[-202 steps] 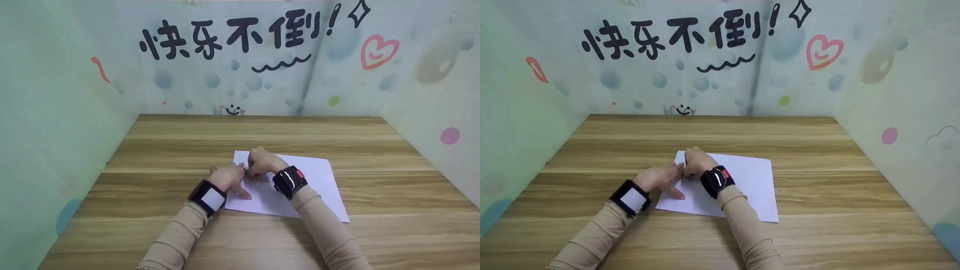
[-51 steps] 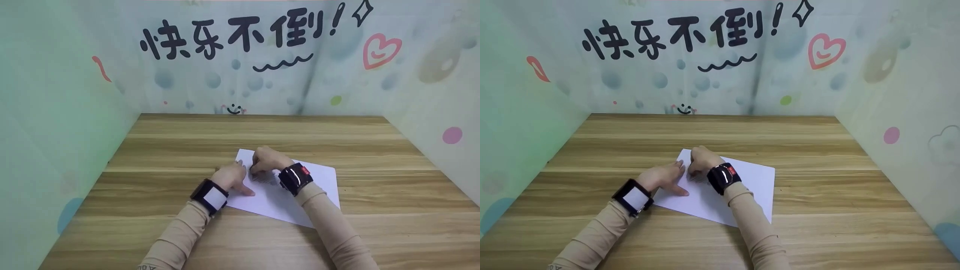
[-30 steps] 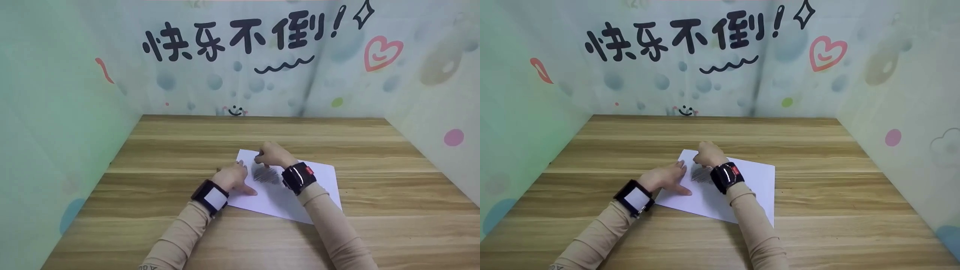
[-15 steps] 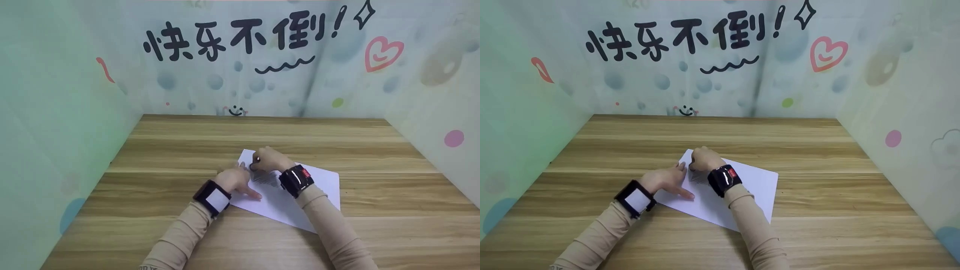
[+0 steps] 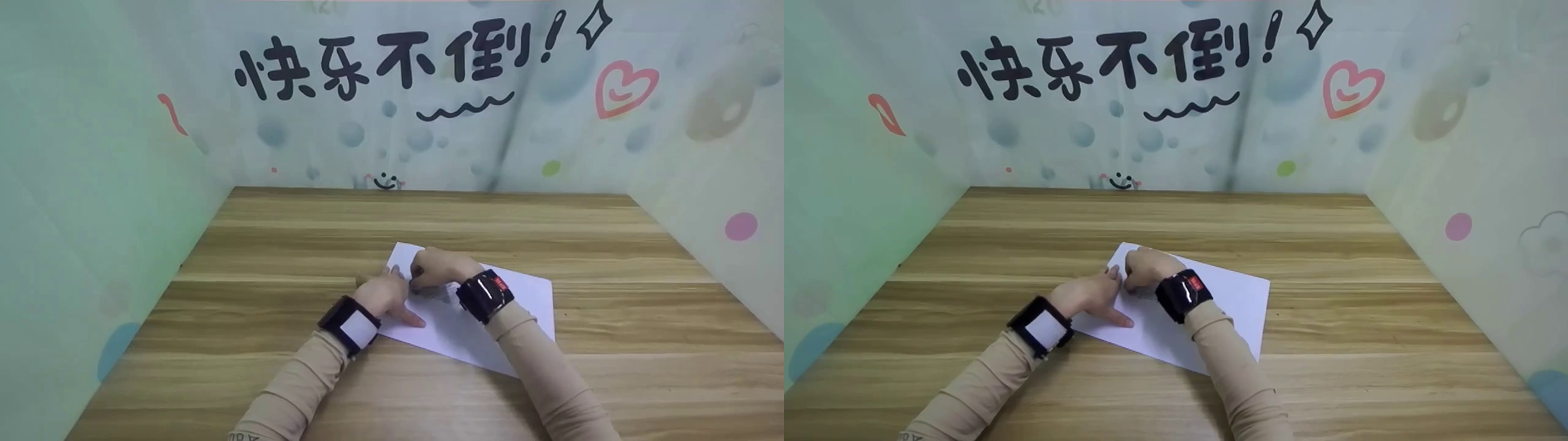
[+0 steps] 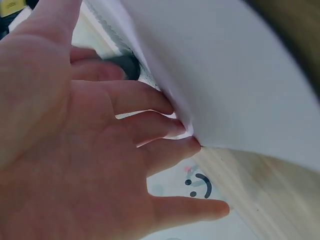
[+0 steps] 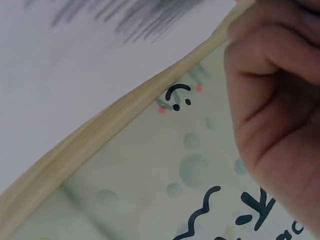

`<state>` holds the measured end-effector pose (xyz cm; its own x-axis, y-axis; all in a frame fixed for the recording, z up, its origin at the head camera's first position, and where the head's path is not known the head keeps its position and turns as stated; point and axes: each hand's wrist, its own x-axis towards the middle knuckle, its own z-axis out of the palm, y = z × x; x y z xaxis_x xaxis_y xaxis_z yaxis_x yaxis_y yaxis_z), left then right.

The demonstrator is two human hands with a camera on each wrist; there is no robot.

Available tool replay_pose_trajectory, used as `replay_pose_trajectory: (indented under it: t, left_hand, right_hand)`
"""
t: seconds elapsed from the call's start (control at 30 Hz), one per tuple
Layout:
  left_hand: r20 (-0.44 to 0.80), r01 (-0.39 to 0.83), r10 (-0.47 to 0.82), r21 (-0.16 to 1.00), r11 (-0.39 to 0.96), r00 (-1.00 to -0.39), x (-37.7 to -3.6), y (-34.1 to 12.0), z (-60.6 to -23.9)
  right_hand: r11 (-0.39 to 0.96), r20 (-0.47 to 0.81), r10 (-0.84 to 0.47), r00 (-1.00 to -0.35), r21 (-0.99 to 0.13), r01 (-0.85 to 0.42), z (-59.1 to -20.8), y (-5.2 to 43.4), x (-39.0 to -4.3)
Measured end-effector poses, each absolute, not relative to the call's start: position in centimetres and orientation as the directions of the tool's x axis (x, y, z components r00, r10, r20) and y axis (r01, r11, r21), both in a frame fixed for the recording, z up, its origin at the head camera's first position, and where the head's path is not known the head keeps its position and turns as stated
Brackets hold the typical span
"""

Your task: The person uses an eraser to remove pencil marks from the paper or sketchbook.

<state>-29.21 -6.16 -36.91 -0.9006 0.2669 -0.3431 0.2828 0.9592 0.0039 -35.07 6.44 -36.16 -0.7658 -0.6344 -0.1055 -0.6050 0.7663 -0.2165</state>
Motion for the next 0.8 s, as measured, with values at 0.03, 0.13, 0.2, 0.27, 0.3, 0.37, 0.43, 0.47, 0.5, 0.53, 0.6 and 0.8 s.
replay_pose_trajectory:
  t: [0.03, 0.13, 0.2, 0.27, 0.3, 0.37, 0.43, 0.47, 0.5, 0.53, 0.6, 0.8]
  left_hand:
    - [-0.342, 0.281, 0.264, 0.001, 0.96, -0.902, -29.21, -6.17, -36.87]
    - [-0.342, 0.283, 0.263, -0.01, 0.959, -0.902, -29.19, -6.27, -36.79]
    - [-0.335, 0.278, 0.26, -0.008, 0.96, -0.906, -29.17, -6.36, -36.79]
    - [-0.324, 0.271, 0.258, 0.006, 0.963, -0.91, -29.16, -6.43, -36.83]
    - [-0.323, 0.268, 0.256, 0.009, 0.963, -0.911, -29.16, -6.46, -36.85]
    - [-0.325, 0.262, 0.25, 0.006, 0.965, -0.912, -29.15, -6.51, -36.87]
    - [-0.331, 0.262, 0.248, 0.002, 0.965, -0.91, -29.18, -6.5, -36.87]
    - [-0.334, 0.261, 0.246, 0.0, 0.965, -0.91, -29.18, -6.49, -36.86]
    - [-0.335, 0.259, 0.243, -0.004, 0.966, -0.91, -29.18, -6.47, -36.85]
    - [-0.333, 0.257, 0.241, -0.006, 0.966, -0.912, -29.16, -6.46, -36.88]
    - [-0.327, 0.256, 0.24, -0.008, 0.967, -0.914, -29.1, -6.43, -36.88]
    - [-0.327, 0.263, 0.239, -0.032, 0.964, -0.914, -29.15, -6.41, -36.91]
  right_hand:
    - [0.765, -0.089, -0.635, -0.767, -0.211, -0.609, -36.17, 6.45, -35.08]
    - [0.779, 0.007, -0.61, -0.792, -0.176, -0.602, -36.37, 6.36, -35.12]
    - [0.783, 0.032, -0.605, -0.796, -0.161, -0.601, -36.45, 6.22, -35.06]
    - [0.777, -0.008, -0.617, -0.787, -0.171, -0.606, -36.41, 6.06, -34.91]
    - [0.775, -0.03, -0.62, -0.784, -0.18, -0.606, -36.38, 5.98, -34.83]
    - [0.778, -0.029, -0.616, -0.788, -0.177, -0.602, -36.39, 5.84, -34.68]
    - [0.79, 0.004, -0.6, -0.8, -0.156, -0.593, -36.47, 5.75, -34.6]
    - [0.795, 0.024, -0.593, -0.805, -0.144, -0.589, -36.52, 5.72, -34.57]
    - [0.798, 0.028, -0.59, -0.807, -0.135, -0.588, -36.52, 5.69, -34.52]
    - [0.796, 0.017, -0.595, -0.804, -0.128, -0.592, -36.47, 5.7, -34.44]
    - [0.79, -0.033, -0.606, -0.795, -0.141, -0.597, -36.34, 5.75, -34.34]
    - [0.769, 0.047, -0.624, -0.78, -0.137, -0.624, -36.67, 6.02, -34.69]
